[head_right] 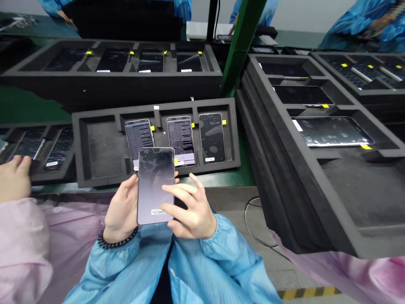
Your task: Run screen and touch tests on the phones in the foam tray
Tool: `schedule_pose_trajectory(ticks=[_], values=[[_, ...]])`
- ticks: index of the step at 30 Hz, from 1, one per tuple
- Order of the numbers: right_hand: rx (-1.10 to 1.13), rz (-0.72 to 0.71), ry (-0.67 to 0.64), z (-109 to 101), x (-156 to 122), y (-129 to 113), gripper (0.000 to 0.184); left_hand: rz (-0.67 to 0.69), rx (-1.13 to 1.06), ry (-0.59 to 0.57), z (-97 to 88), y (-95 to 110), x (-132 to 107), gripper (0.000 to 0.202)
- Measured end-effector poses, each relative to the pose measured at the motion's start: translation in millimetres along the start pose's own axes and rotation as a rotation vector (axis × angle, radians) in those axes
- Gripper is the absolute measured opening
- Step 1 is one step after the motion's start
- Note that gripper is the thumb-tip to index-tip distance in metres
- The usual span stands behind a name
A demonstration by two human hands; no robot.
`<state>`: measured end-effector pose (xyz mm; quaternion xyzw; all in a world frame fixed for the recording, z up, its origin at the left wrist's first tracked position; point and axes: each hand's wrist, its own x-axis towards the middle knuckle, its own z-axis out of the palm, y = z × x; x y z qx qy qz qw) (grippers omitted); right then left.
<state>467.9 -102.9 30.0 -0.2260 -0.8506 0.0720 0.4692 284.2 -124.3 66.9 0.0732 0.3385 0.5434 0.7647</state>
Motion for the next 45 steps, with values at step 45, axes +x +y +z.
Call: schedule_pose_trajectory(ticks=[45], values=[[-0.147, 0.276, 0.134, -16.5, -0.3, 19.7, 0.050, 0.099, 0.032, 0.041, -2.5, 5.6, -1.1, 0.049]])
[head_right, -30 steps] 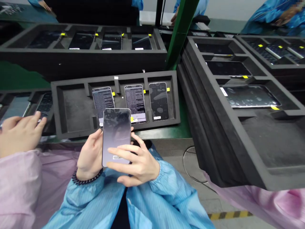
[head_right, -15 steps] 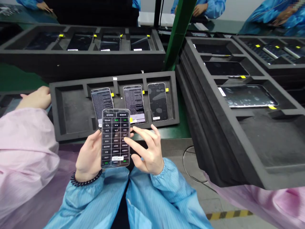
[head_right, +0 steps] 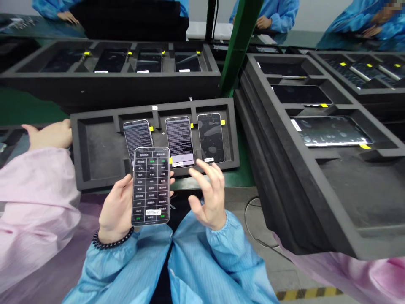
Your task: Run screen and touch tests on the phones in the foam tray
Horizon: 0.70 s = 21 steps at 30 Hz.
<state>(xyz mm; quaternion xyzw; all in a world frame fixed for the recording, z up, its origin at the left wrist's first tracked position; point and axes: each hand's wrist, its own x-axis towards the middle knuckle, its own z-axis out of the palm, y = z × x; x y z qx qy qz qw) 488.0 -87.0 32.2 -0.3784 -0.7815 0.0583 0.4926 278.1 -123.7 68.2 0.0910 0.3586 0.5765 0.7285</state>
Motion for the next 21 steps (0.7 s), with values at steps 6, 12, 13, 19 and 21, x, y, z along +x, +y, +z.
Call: schedule_pose_trajectory(ticks=[6, 12, 13, 19, 21], values=[[-0.198, 0.263, 0.146, -16.3, 4.1, 63.4, 0.049, 0.289, 0.296, 0.248, -44.9, 51.1, 17.6, 0.052], [-0.261, 0.452, 0.057, -14.3, 3.7, 118.2, 0.070, 1.097, 0.747, 0.515, -89.5, 119.3, 65.6, 0.055], [-0.241, 0.507, 0.026, -13.5, 3.8, 122.2, 0.074, 1.132, 0.787, 0.528, -95.2, 125.4, 72.4, 0.058], [-0.169, 0.762, -0.176, -18.2, 6.2, 149.6, 0.079, 0.948, 0.979, 0.431, -121.5, 130.8, 88.3, 0.058], [-0.127, 0.795, -0.176, -20.1, 9.8, 160.3, 0.077, 0.895, 1.037, 0.429, -123.4, 124.6, 83.9, 0.060]])
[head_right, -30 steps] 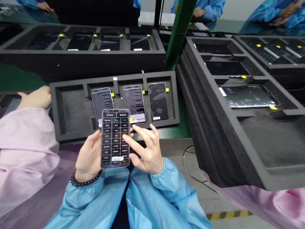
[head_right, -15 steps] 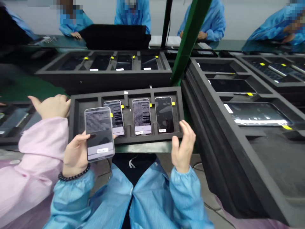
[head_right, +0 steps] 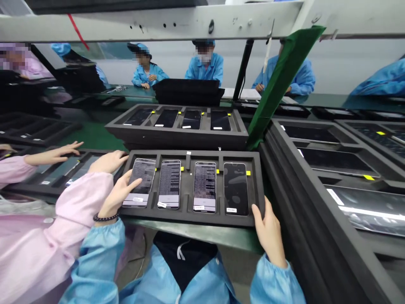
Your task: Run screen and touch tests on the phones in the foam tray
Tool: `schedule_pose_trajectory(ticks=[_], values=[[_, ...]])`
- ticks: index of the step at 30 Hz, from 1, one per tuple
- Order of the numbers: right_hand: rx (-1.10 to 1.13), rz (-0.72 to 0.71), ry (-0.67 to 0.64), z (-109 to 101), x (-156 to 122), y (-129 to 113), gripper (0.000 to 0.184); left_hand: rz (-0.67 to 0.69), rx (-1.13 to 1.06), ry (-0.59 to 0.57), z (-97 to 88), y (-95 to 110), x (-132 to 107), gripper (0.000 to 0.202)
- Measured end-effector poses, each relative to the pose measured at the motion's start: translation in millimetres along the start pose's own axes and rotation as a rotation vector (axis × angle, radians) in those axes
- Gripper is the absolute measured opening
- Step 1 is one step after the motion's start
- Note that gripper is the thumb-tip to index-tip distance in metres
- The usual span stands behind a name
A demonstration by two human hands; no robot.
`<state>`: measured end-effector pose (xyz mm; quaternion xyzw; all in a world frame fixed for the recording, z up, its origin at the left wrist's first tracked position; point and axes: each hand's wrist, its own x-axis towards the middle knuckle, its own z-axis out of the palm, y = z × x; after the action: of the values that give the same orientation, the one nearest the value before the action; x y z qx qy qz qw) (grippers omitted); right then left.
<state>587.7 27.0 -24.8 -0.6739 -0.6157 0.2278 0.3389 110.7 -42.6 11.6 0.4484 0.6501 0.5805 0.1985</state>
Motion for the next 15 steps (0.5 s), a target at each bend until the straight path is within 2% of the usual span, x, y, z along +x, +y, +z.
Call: schedule_pose_trajectory(ticks=[2, 5, 7, 9, 11, 13, 15], values=[[0.095, 0.039, -0.036, -1.4, 9.7, 0.7, 0.074, 0.011, 0.054, 0.087, 1.6, 2.7, -14.2, 0.062], [0.306, 0.096, -0.117, -3.8, 19.7, -7.3, 0.064, 0.124, 0.281, 0.359, 6.4, 5.3, -46.4, 0.051], [0.414, 0.152, -0.163, -6.7, 20.8, -15.2, 0.058, 0.157, 0.462, 0.470, 6.5, -0.5, -69.2, 0.050], [0.477, 0.228, -0.222, -10.1, 16.6, -22.3, 0.056, 0.050, 0.549, 0.456, -0.2, -12.8, -85.8, 0.058], [0.507, 0.316, -0.273, -13.2, 7.7, -27.7, 0.054, -0.115, 0.502, 0.384, -14.7, -26.6, -92.4, 0.062], [0.529, 0.378, -0.285, -15.9, -4.7, -32.0, 0.054, -0.231, 0.362, 0.347, -33.3, -36.3, -89.8, 0.056], [0.575, 0.393, -0.266, -19.6, -19.7, -35.7, 0.059, -0.282, 0.264, 0.326, -49.8, -39.8, -82.2, 0.051]])
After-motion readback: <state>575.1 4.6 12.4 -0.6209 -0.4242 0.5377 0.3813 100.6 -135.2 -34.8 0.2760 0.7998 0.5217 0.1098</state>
